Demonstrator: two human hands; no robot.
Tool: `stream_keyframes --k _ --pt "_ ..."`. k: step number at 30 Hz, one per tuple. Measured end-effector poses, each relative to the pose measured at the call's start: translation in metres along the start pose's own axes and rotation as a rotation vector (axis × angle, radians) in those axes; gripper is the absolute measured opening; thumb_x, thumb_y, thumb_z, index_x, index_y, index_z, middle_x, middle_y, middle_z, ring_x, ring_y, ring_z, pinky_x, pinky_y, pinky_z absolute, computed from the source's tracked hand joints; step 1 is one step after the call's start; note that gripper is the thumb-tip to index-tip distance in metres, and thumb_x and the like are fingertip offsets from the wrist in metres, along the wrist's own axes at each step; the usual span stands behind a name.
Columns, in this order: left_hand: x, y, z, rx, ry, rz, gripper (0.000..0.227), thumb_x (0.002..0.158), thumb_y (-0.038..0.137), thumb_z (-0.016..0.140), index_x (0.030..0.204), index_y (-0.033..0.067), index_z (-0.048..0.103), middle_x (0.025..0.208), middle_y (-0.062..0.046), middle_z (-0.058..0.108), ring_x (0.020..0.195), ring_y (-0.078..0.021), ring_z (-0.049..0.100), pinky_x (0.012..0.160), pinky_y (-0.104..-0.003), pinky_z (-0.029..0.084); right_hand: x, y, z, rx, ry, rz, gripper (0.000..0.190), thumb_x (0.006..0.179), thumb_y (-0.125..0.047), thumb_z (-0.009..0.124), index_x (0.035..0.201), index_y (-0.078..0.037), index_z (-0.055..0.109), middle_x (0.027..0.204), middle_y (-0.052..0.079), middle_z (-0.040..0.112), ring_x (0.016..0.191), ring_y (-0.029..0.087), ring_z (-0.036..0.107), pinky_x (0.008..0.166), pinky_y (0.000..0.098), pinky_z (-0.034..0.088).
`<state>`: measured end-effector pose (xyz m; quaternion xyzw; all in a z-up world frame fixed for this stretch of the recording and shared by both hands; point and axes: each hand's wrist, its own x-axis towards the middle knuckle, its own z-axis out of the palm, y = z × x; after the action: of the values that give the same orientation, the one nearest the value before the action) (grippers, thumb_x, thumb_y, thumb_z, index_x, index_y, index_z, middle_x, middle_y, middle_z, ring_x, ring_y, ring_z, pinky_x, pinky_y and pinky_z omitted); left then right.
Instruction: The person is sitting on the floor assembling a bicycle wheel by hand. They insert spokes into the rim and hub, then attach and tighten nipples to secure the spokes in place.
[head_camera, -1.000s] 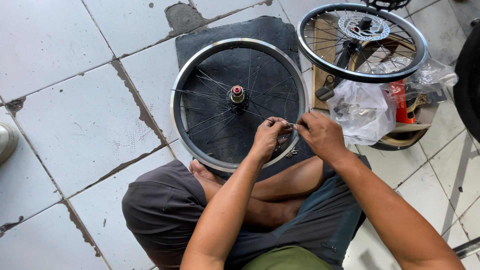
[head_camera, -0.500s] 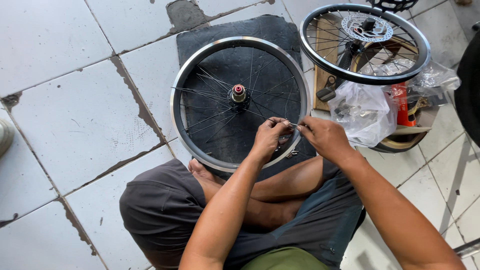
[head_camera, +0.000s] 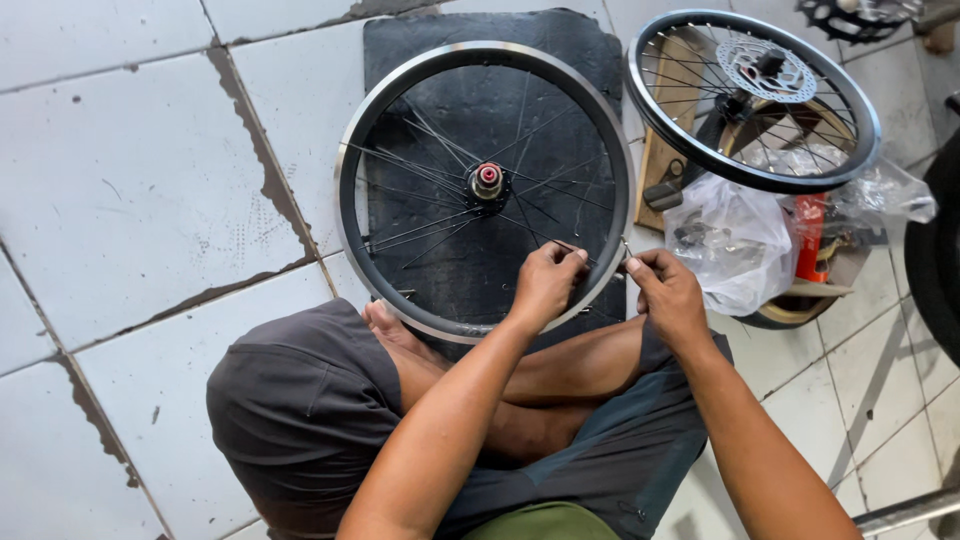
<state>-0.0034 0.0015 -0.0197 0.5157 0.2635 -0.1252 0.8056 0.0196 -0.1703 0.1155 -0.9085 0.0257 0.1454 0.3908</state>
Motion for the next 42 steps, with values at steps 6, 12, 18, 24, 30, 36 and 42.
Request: stream_keyframes --k 6,12,18,24,30,36,42 --pt "-0.017 0.023 -0.004 0.089 0.006 0.021 0.028 0.101 0.04 0.076 0.107 0.0152 0.088 0.088 -0.005 0.086 0.085 -0.0243 0.084 0.073 -0.039 0.069 -0.008 -0.012 0.0 0.017 0.003 -0.008 0.025 0.117 -0.023 0.076 0.127 -0.001 0.08 0.054 0.013 0.059 0.056 0.021 0.064 0.06 0.0339 0.051" --pt "-0.032 0.037 -0.003 0.047 0.016 -0.008 0.027 0.103 0.036 0.072 0.108 0.0128 0.085 0.088 -0.005 0.087 0.083 -0.0241 0.083 0.073 -0.038 0.065 -0.01 0.02 -0.019 -0.178 0.104 0.025 0.02 0.116 -0.028 0.08 0.119 -0.009 0.086 0.081 0.013 0.077 0.063 0.021 0.064 0.065 0.0386 0.052" --pt "-0.024 0.028 -0.003 0.077 0.003 0.025 0.024 0.1 0.034 0.071 0.099 0.015 0.085 0.082 -0.007 0.084 0.081 -0.027 0.082 0.074 -0.04 0.064 -0.024 0.01 -0.015 -0.316 0.065 0.009 0.017 0.111 -0.033 0.084 0.117 -0.018 0.09 0.079 0.01 0.079 0.071 0.023 0.072 0.072 0.0426 0.057" --pt "-0.026 0.03 -0.006 0.077 -0.025 0.02 0.026 0.097 0.03 0.069 0.104 0.0099 0.084 0.081 -0.009 0.084 0.079 -0.024 0.083 0.075 -0.038 0.064 -0.03 0.003 -0.011 -0.325 0.025 -0.106 0.011 0.108 -0.026 0.087 0.11 -0.016 0.092 0.085 0.014 0.082 0.083 0.029 0.079 0.078 0.0451 0.061" --pt "-0.028 0.033 -0.009 0.057 -0.042 0.009 0.028 0.097 0.029 0.069 0.106 0.0069 0.083 0.085 -0.015 0.085 0.082 -0.0252 0.084 0.075 -0.036 0.067 -0.023 0.0 -0.007 -0.302 0.025 -0.149 0.012 0.109 -0.027 0.087 0.111 -0.017 0.092 0.088 0.013 0.081 0.088 0.028 0.08 0.082 0.0457 0.061" --pt "-0.033 0.038 -0.008 -0.046 -0.043 0.009 0.029 0.1 0.024 0.07 0.11 -0.0019 0.08 0.099 -0.027 0.084 0.093 -0.0313 0.086 0.078 -0.039 0.07 -0.019 -0.004 -0.006 -0.324 -0.033 -0.112 0.018 0.108 -0.03 0.085 0.109 -0.013 0.09 0.087 0.02 0.08 0.088 0.034 0.079 0.081 0.0496 0.06" --pt "-0.03 0.035 -0.008 -0.073 -0.062 0.015 0.031 0.102 0.023 0.07 0.112 -0.0047 0.08 0.099 -0.029 0.083 0.096 -0.0345 0.086 0.08 -0.039 0.071 -0.017 -0.007 -0.003 -0.329 -0.044 -0.105 0.019 0.112 -0.03 0.078 0.105 -0.016 0.09 0.078 0.012 0.079 0.08 0.03 0.077 0.08 0.0465 0.06"
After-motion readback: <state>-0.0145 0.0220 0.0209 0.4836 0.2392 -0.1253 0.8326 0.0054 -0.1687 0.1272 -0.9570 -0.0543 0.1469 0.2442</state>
